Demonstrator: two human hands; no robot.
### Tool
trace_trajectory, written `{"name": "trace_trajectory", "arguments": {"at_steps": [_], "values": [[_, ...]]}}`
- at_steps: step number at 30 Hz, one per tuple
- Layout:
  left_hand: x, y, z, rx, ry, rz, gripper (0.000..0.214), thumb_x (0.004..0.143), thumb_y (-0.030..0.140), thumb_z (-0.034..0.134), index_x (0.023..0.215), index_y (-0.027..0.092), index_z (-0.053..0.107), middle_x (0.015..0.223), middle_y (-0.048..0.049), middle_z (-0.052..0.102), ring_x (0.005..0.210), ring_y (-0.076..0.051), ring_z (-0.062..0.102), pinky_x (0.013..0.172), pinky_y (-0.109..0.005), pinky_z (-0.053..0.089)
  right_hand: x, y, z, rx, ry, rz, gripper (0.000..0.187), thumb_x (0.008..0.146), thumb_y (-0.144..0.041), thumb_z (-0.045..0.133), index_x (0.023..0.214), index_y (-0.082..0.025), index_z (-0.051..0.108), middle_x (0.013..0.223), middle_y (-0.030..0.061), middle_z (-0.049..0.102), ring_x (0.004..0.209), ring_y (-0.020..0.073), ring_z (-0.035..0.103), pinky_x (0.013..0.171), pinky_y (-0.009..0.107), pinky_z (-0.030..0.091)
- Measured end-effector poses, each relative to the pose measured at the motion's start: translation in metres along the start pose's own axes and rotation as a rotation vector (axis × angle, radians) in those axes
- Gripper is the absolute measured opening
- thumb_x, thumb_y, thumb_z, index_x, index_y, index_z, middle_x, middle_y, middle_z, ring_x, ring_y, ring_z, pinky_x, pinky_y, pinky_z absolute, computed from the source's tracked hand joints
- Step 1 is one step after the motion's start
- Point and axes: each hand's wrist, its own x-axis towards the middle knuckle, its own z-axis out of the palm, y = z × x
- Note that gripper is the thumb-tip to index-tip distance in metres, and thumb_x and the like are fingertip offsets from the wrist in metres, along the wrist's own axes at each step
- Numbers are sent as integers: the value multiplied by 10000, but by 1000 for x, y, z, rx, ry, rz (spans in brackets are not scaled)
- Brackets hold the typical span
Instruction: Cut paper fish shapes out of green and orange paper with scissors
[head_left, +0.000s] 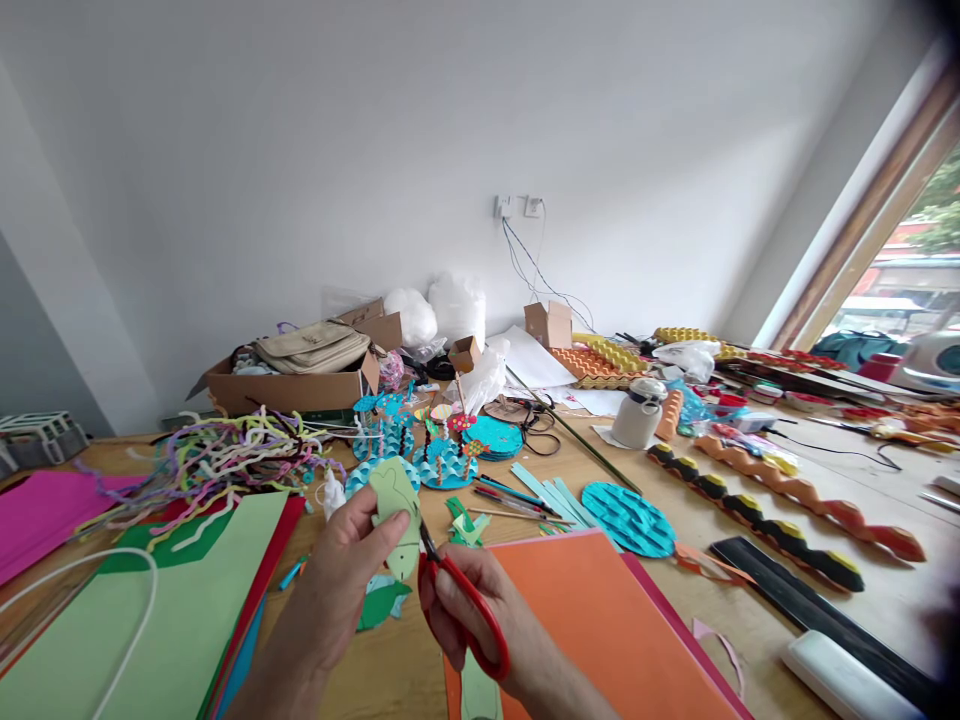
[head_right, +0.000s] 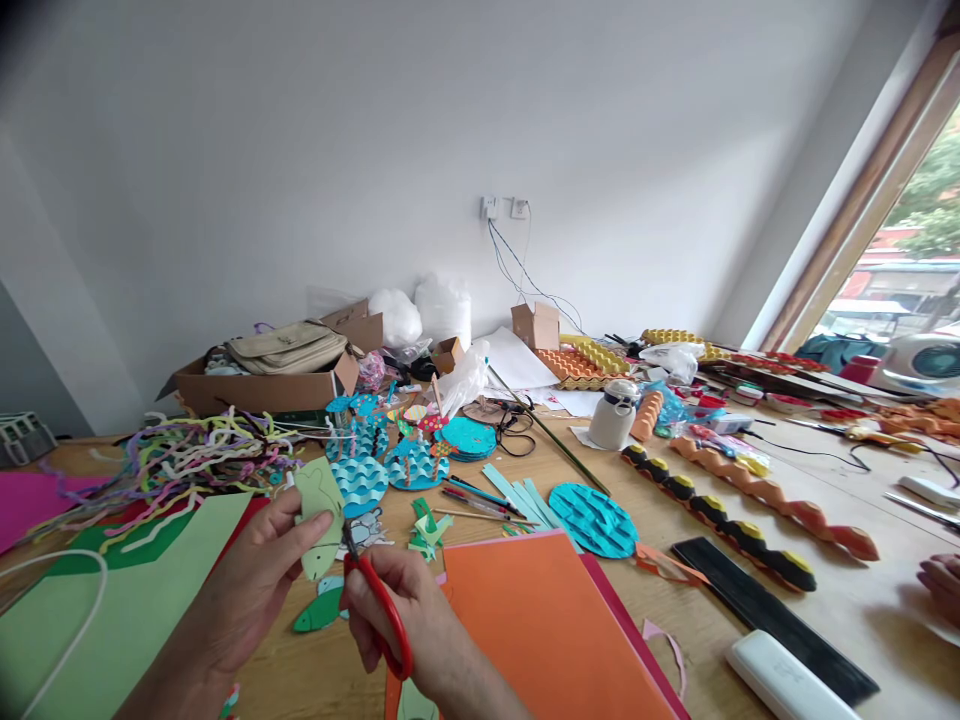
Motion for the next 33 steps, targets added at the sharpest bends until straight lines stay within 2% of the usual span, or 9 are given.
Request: {"name": "trace_trajectory", "arguments": {"at_steps": [14,25,30,33], "values": [[2,-4,2,27,86,10,133,663,272,710,670,183,611,534,63,600,487,-94,463,493,-201,399,2,1,-2,-3,-22,11,576,699,-743,596,665,-173,521,369,-92,435,295,41,331,348,194,209],[2,-8,3,-22,86,9,143,662,274,713,663,186,600,557,55,604,514,-99,480,538,-210,424,0,7,1,-15,10,-11,572,734,-733,572,676,-166,519,383,-96,422,301,36,320,347,180,219],[1,-7,5,-32,80,-1,136,661,274,717,743,183,658,555,58,581,553,-119,524,592,-226,457,2,5,2,-25,39,12,615,661,-787,578,643,-178,497,371,-103,407,282,33,308,315,176,208],[2,-6,6,-33,75,3,110,661,260,717,718,188,658,544,62,572,527,-109,503,598,-223,460,2,2,3,-26,60,14,626,629,-803,585,598,-190,459,368,-99,400,278,31,313,299,169,205]]}}
